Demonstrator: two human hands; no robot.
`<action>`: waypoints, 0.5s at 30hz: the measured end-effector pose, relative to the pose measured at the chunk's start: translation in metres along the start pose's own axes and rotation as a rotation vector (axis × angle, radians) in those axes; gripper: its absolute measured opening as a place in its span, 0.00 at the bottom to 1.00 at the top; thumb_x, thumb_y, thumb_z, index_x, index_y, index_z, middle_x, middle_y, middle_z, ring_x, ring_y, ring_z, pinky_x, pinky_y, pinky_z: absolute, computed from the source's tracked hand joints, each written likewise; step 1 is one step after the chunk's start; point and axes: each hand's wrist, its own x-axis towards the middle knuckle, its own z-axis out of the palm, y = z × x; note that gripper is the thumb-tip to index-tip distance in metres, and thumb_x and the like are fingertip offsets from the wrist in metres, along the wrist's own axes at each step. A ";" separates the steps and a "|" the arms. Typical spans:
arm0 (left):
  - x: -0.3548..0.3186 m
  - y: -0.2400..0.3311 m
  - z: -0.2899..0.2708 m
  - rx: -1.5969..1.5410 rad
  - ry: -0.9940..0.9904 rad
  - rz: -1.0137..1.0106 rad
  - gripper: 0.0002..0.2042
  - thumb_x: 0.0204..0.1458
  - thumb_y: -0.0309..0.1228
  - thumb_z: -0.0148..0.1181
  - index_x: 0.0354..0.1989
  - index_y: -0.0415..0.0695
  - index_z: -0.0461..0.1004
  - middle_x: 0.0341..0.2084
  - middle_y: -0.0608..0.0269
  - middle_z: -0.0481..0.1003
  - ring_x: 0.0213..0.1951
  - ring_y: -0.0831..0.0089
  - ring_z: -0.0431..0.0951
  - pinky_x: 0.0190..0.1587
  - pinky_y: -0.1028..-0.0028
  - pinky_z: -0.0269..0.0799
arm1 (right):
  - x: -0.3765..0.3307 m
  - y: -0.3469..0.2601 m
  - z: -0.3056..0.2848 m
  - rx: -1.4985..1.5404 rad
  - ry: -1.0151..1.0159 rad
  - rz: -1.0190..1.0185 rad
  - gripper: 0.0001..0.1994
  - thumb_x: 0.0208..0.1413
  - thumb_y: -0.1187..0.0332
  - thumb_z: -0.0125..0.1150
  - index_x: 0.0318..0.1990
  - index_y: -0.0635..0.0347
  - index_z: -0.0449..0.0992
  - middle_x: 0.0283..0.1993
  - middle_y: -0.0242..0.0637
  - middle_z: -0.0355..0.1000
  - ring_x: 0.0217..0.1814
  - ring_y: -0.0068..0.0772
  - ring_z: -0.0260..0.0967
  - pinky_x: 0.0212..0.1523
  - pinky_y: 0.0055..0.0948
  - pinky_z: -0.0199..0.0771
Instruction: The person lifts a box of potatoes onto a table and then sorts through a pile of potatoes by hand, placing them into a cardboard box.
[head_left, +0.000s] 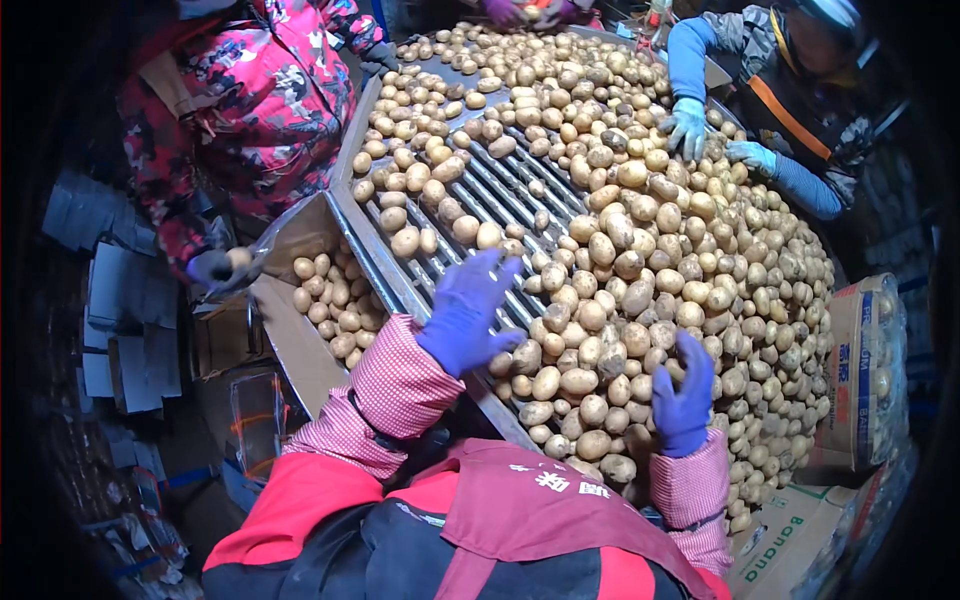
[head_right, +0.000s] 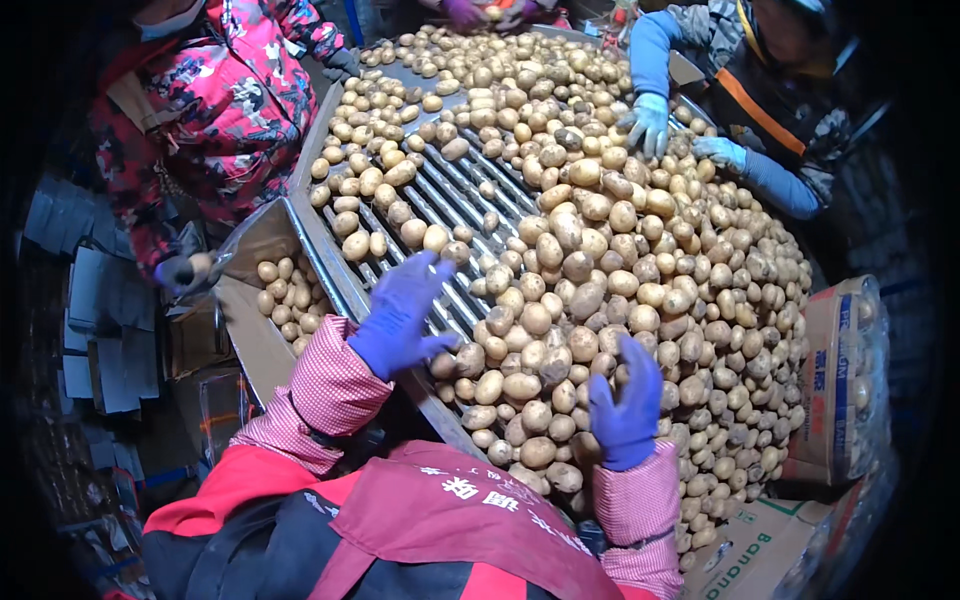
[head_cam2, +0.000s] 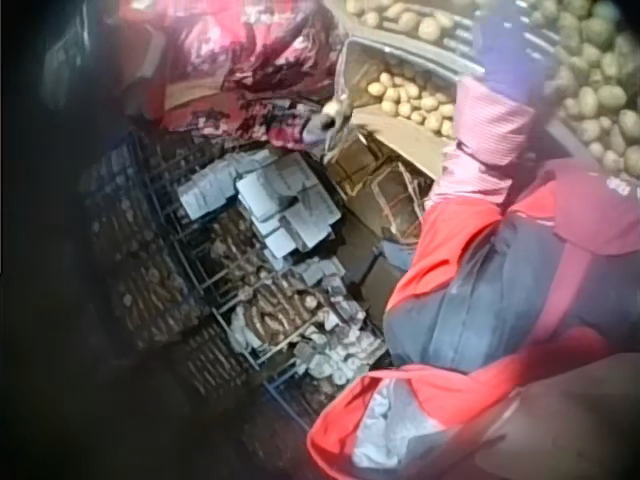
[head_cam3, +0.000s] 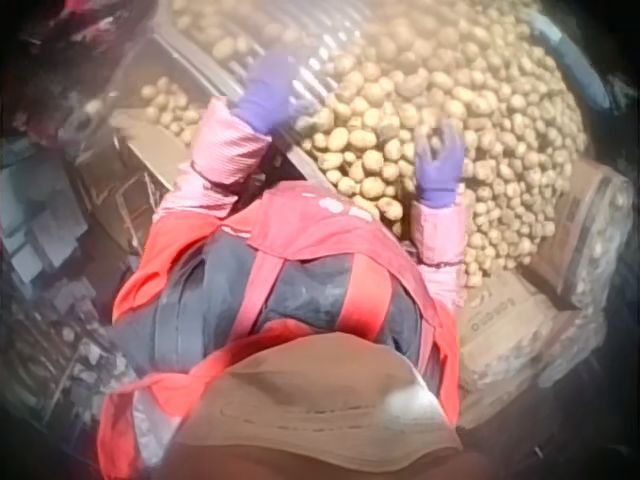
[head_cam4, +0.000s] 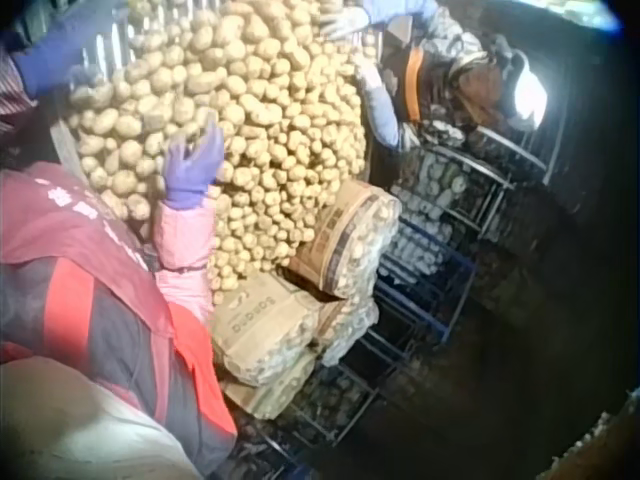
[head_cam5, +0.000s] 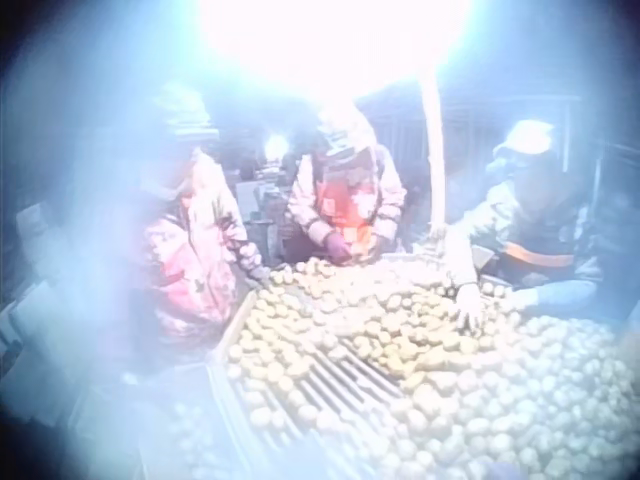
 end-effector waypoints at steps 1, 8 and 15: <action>0.002 0.003 0.003 0.088 0.069 0.204 0.39 0.45 0.52 0.63 0.64 0.47 0.60 0.58 0.45 0.62 0.60 0.48 0.63 0.61 0.53 0.56 | -0.015 0.013 -0.019 -0.072 -0.051 0.037 0.28 0.51 0.62 0.61 0.58 0.66 0.66 0.58 0.49 0.66 0.58 0.51 0.63 0.61 0.44 0.60; 0.019 0.073 0.072 0.127 -0.405 0.480 0.54 0.30 0.67 0.64 0.69 0.64 0.50 0.70 0.48 0.43 0.70 0.46 0.45 0.63 0.33 0.38 | -0.101 0.022 -0.074 -0.391 -0.316 0.029 0.44 0.43 0.49 0.65 0.65 0.67 0.57 0.68 0.53 0.52 0.72 0.55 0.46 0.70 0.54 0.41; 0.089 0.019 0.063 0.222 -0.412 0.151 0.41 0.48 0.63 0.51 0.70 0.61 0.48 0.70 0.52 0.44 0.72 0.52 0.40 0.65 0.35 0.34 | -0.045 0.008 -0.015 -0.342 -0.529 0.030 0.51 0.39 0.43 0.65 0.67 0.66 0.52 0.70 0.58 0.45 0.76 0.56 0.35 0.72 0.56 0.28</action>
